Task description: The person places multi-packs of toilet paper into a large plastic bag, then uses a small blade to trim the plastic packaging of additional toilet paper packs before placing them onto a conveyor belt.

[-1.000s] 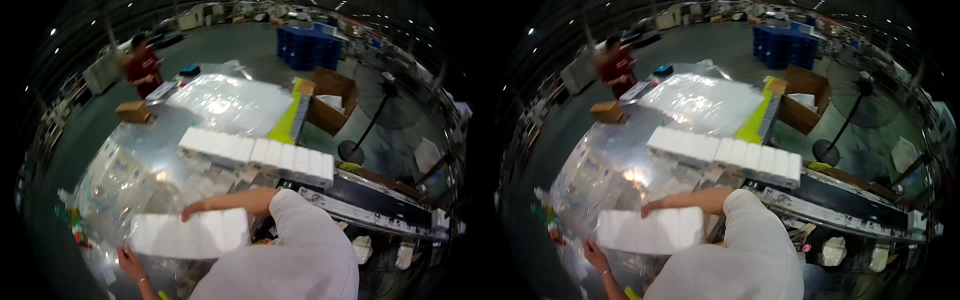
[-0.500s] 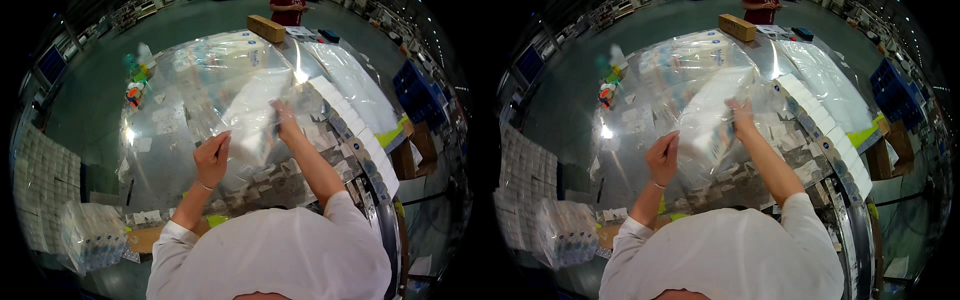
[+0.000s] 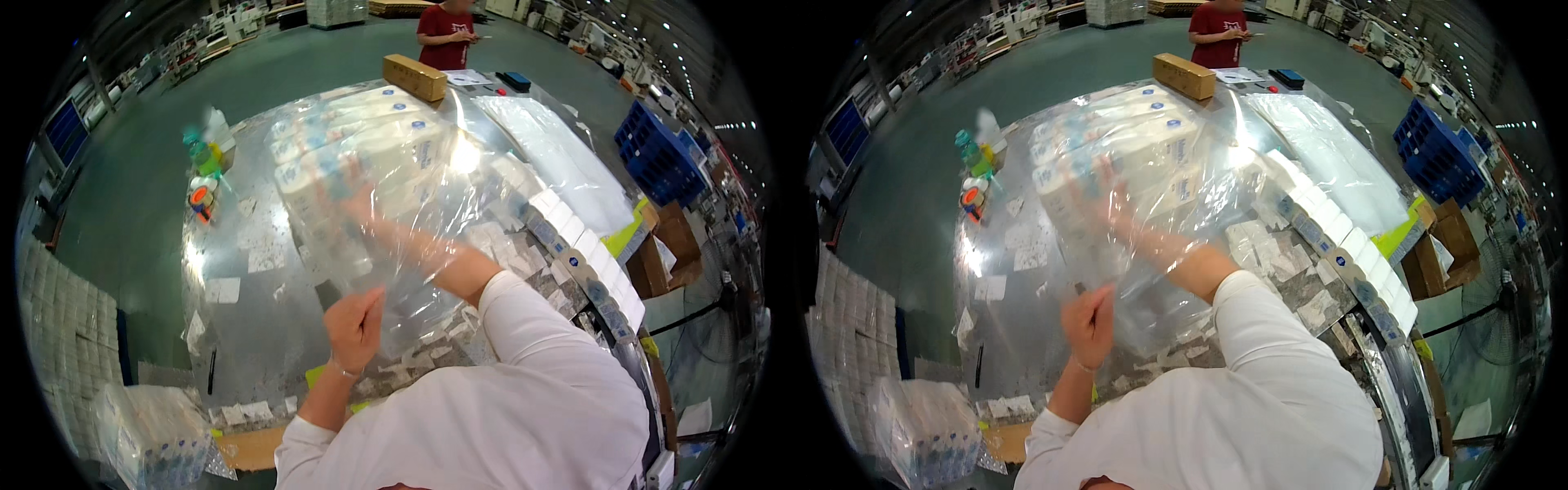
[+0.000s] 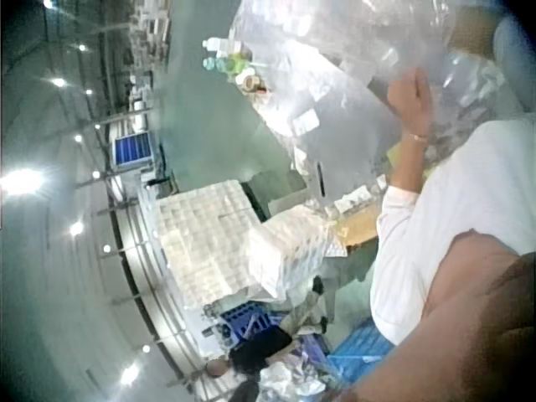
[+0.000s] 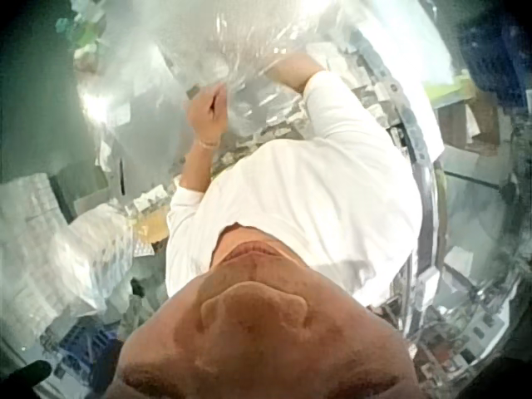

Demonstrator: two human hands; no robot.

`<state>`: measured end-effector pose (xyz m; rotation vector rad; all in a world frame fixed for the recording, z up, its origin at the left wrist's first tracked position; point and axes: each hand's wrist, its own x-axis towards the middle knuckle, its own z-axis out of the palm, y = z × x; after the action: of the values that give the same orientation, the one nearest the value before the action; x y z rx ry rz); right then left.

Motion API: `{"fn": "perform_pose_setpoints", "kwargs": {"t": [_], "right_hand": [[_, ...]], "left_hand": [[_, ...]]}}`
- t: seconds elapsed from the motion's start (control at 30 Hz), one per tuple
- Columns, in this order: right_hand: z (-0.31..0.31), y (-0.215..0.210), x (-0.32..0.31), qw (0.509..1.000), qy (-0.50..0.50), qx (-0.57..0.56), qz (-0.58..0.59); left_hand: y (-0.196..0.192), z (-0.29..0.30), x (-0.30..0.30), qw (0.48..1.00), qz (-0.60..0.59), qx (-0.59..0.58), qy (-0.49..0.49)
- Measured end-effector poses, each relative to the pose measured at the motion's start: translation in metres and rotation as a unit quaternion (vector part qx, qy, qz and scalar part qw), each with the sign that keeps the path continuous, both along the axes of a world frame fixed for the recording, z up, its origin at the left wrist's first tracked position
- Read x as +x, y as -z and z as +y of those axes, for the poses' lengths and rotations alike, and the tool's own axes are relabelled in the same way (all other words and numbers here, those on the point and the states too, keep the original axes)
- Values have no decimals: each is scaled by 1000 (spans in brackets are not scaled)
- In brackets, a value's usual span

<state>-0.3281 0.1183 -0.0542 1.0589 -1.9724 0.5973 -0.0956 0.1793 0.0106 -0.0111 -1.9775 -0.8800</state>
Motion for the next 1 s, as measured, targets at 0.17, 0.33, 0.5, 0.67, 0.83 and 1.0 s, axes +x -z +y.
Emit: {"fn": "perform_pose_setpoints", "kwargs": {"t": [0.17,0.33,0.5,0.67,0.83,1.0], "right_hand": [[0,-12,-24,906,-107,147,-382],[92,8,-48,767,-205,209,-572],[302,56,-53,813,206,47,-542],[518,42,-70,787,282,-7,-548],[555,32,-170,882,329,-93,-324],[528,54,-241,825,325,39,-460]], "left_hand": [[8,7,29,994,-95,40,-34],[57,-26,55,965,-231,75,-97],[96,-58,60,903,-386,-62,-177],[103,-55,15,765,-564,-245,-193],[40,90,-81,877,-413,-242,26],[76,215,-218,832,-396,136,363]]}}
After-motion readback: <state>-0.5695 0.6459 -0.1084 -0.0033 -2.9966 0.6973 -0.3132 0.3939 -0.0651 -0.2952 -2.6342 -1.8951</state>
